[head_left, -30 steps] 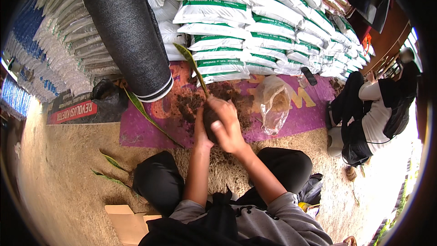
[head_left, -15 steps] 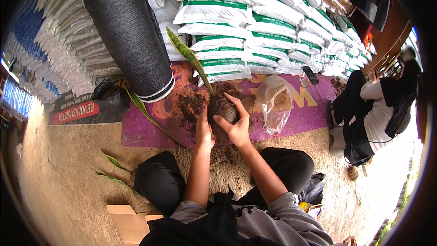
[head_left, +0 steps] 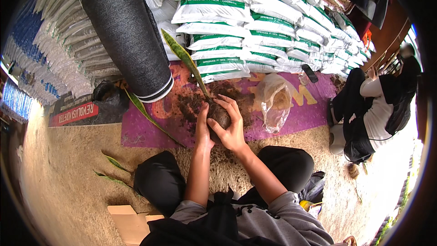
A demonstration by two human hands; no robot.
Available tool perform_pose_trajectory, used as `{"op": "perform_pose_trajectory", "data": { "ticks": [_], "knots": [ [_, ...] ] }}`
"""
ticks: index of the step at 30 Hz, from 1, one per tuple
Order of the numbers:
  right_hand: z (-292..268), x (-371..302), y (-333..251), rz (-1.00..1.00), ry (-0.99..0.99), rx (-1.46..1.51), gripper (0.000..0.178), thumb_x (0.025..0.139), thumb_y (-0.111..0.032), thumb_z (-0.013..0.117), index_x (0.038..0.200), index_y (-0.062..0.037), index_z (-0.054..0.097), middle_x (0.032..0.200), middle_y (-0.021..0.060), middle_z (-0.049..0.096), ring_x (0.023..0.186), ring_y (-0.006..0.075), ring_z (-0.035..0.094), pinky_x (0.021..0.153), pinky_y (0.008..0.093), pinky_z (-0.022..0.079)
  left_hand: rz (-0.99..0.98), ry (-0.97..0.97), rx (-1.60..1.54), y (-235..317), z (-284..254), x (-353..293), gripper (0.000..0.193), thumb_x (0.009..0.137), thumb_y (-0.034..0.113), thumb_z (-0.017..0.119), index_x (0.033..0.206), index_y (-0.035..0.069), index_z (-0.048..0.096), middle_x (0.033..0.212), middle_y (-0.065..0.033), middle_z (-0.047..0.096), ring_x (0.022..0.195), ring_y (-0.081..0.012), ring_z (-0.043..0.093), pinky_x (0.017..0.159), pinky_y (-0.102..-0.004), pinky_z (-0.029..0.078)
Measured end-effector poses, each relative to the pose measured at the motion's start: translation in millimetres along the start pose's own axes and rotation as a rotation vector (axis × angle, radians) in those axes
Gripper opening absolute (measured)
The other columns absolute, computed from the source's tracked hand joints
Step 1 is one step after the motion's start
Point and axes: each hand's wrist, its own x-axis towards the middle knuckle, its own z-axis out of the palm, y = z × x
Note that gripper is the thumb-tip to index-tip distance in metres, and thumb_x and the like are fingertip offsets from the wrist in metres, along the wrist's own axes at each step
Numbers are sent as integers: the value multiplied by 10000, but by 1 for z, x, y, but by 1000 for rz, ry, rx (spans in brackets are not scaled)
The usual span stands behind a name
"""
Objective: The person sits on a mat and repeatedly packs soil around the root ball of a small plant. They hold the plant in one hand and use the other to gather soil from a pile on the mat, pressing it into the root mass to form a compact ball.
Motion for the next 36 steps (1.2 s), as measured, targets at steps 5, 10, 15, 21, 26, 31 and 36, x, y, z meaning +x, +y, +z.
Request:
{"op": "perform_pose_trajectory", "data": {
  "ticks": [5, 10, 15, 21, 26, 31, 36],
  "knots": [
    [1, -3, -1, 63, -17, 15, 536, 666, -209, 700, 1143, -8, 558, 1276, 223, 435, 1161, 364, 460, 965, 430, 367, -25, -7, -71, -3, 0, 0, 459, 908, 413, 448, 1189, 51, 468, 1105, -91, 546, 1004, -203, 564, 844, -352, 479],
    [-3, 3, -9, 12, -31, -31, 543, 697, -266, 702, 1167, -34, 559, 1339, 241, 367, 1201, 381, 427, 981, 450, 353, -12, 60, -78, -4, 0, 3, 435, 909, 414, 442, 1172, 71, 486, 1109, -73, 560, 996, -196, 571, 839, -356, 484],
    [-5, 3, -3, 48, -98, -3, 521, 716, -283, 692, 1159, -40, 566, 1358, 242, 345, 1211, 383, 418, 982, 459, 352, -51, 38, -46, -7, -9, 4, 539, 916, 429, 448, 1282, 37, 395, 1258, -104, 431, 1130, -185, 478, 882, -333, 448],
    [-1, 0, 0, -6, -107, -45, 583, 738, -305, 677, 1230, -36, 518, 1344, 232, 372, 1217, 374, 416, 990, 442, 341, -10, 13, -59, -6, -16, 8, 508, 925, 416, 434, 1270, 43, 413, 1213, -95, 474, 1080, -180, 513, 852, -328, 462],
    [-6, -1, -4, -18, -159, -15, 713, 768, -352, 648, 1343, -17, 393, 1258, 225, 454, 1139, 354, 459, 971, 421, 350, -42, -46, -126, -7, -16, 9, 419, 924, 407, 406, 1157, 75, 511, 1092, -73, 587, 957, -201, 595, 822, -346, 487],
    [-9, 0, 0, -23, -194, -90, 689, 806, -370, 602, 1350, -12, 378, 1214, 203, 490, 1049, 316, 485, 966, 393, 339, -45, -42, -133, -5, -3, 2, 412, 921, 399, 435, 1120, 50, 529, 1017, -58, 595, 886, -164, 596, 766, -303, 494],
    [3, -2, 18, 174, -36, 320, 610, 922, -431, 403, 1374, -26, 338, 1282, 149, 463, 1178, 232, 412, 1023, 358, 271, -24, 68, -128, -5, 3, 3, 441, 920, 435, 423, 1093, 53, 556, 1018, -78, 622, 882, -188, 622, 757, -335, 511]
  ]
}}
